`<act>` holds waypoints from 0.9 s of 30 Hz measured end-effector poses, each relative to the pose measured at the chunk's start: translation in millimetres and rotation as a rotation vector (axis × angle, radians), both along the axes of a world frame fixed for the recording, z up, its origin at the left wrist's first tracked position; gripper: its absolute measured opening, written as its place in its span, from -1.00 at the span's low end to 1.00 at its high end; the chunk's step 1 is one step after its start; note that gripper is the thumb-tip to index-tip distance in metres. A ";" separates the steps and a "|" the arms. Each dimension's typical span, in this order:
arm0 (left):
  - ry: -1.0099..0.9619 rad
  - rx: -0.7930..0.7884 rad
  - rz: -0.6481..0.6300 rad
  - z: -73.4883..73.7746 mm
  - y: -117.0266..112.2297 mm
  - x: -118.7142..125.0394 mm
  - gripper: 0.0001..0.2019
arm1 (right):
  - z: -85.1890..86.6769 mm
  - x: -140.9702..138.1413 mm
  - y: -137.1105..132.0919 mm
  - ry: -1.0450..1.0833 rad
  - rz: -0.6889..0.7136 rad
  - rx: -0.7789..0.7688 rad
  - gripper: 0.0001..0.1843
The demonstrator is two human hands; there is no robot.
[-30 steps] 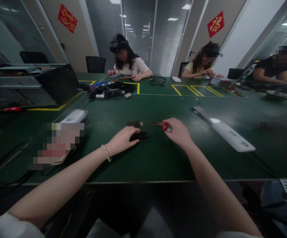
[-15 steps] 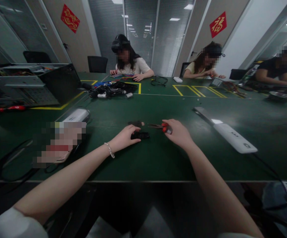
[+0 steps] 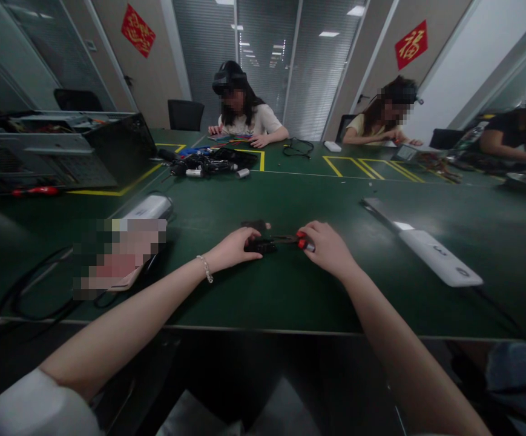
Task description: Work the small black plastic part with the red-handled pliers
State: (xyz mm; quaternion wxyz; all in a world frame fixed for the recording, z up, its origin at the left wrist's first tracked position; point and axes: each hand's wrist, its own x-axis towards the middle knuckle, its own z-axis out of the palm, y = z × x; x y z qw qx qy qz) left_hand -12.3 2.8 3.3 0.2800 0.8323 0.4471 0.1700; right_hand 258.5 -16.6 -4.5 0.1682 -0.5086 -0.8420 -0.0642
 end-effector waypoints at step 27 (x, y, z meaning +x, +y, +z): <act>0.027 0.100 -0.040 -6.0 1.4 1.7 -0.66 | 3.0 2.5 0.9 -0.026 -0.032 0.111 -0.82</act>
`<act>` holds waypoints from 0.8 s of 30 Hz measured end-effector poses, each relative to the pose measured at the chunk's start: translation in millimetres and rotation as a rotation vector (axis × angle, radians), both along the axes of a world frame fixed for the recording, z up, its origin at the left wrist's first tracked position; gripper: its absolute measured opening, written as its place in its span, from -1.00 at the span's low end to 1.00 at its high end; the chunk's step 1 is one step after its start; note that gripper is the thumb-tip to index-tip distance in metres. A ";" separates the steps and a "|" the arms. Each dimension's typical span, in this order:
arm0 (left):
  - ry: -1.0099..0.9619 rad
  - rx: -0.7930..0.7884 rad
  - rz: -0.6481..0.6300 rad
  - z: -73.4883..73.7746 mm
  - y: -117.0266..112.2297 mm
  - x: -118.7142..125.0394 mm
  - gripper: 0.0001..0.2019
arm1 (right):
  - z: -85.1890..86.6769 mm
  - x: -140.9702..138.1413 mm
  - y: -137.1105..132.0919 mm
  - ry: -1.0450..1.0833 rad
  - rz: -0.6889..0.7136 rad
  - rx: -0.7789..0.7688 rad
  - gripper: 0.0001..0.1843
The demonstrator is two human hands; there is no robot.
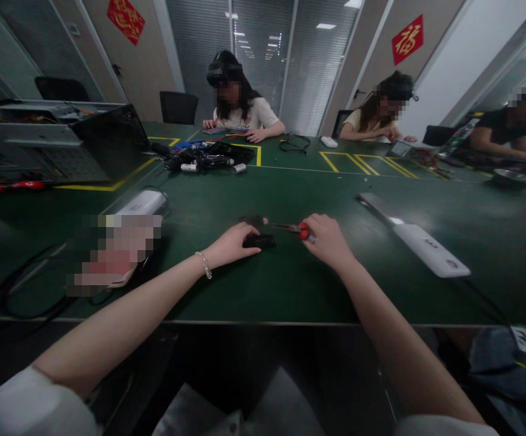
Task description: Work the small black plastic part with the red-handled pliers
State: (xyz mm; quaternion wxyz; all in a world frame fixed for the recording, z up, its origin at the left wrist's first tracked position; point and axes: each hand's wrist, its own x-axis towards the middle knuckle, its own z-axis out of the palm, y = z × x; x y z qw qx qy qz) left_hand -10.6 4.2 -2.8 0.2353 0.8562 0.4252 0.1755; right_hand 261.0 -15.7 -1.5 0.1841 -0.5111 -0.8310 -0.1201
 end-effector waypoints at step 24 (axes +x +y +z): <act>0.013 -0.002 0.007 1.6 -3.5 -0.2 -0.67 | 3.4 -3.8 -3.3 -0.081 0.004 0.012 -0.71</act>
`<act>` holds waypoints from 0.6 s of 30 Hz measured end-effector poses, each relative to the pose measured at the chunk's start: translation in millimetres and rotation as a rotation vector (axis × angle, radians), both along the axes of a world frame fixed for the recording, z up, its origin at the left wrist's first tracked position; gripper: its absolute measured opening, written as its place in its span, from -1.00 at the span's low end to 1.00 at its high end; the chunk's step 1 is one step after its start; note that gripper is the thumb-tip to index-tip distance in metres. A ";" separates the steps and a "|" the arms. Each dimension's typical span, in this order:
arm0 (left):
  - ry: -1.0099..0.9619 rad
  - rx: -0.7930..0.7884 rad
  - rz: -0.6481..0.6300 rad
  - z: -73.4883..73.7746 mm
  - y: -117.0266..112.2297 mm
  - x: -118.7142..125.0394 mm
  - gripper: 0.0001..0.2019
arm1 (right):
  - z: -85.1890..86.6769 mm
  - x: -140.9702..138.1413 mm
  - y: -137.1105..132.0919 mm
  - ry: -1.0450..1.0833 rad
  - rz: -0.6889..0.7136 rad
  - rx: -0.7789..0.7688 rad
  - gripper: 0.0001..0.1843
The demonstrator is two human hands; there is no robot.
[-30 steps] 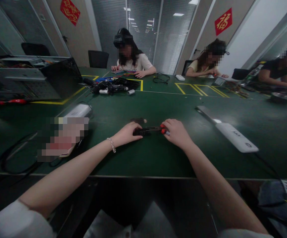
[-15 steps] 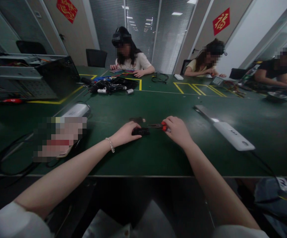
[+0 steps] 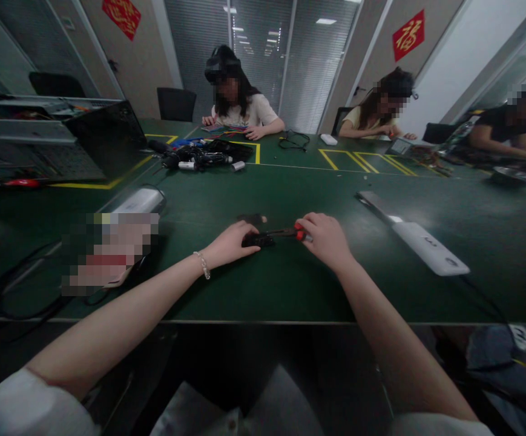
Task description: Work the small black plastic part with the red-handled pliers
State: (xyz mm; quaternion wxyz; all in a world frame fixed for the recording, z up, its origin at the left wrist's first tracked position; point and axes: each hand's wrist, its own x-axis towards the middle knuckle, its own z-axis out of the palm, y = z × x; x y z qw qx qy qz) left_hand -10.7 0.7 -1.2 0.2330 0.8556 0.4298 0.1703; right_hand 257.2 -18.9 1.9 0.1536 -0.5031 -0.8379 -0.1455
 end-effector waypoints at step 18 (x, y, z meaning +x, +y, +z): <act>0.016 -0.013 0.009 4.1 -2.7 1.3 -0.66 | -4.2 -0.2 -1.4 0.166 -0.083 -0.070 -0.75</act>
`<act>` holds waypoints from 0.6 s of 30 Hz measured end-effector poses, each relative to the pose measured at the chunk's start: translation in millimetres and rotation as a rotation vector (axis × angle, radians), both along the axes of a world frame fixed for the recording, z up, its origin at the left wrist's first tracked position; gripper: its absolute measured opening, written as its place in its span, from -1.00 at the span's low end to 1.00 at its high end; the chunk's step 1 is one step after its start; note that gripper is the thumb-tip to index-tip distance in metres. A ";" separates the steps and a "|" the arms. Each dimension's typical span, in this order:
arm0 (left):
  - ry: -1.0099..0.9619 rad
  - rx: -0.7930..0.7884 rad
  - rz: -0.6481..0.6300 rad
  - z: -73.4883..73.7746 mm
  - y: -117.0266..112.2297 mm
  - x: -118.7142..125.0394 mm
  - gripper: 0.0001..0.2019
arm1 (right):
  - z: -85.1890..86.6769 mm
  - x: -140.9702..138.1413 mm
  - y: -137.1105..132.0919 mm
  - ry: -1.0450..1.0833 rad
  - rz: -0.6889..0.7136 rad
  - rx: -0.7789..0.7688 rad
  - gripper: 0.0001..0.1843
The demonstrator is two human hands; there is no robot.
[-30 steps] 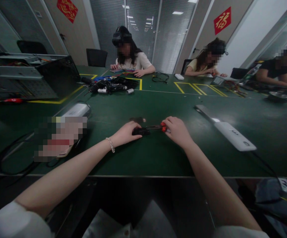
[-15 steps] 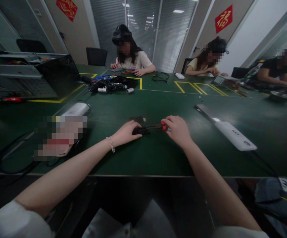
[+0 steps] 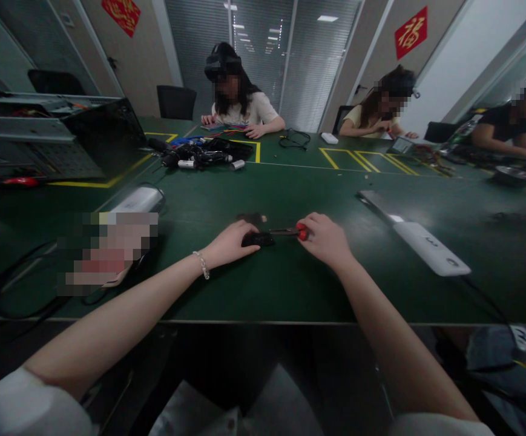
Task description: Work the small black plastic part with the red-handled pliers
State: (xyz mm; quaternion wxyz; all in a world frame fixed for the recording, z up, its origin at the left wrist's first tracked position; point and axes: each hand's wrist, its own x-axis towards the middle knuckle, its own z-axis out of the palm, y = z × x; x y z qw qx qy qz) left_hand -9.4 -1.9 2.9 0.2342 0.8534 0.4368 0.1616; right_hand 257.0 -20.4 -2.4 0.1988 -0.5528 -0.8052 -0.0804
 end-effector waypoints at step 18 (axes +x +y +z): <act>0.031 -0.004 0.000 1.5 -0.3 0.4 -0.66 | -1.9 -2.0 7.9 0.568 -0.117 -0.124 -0.65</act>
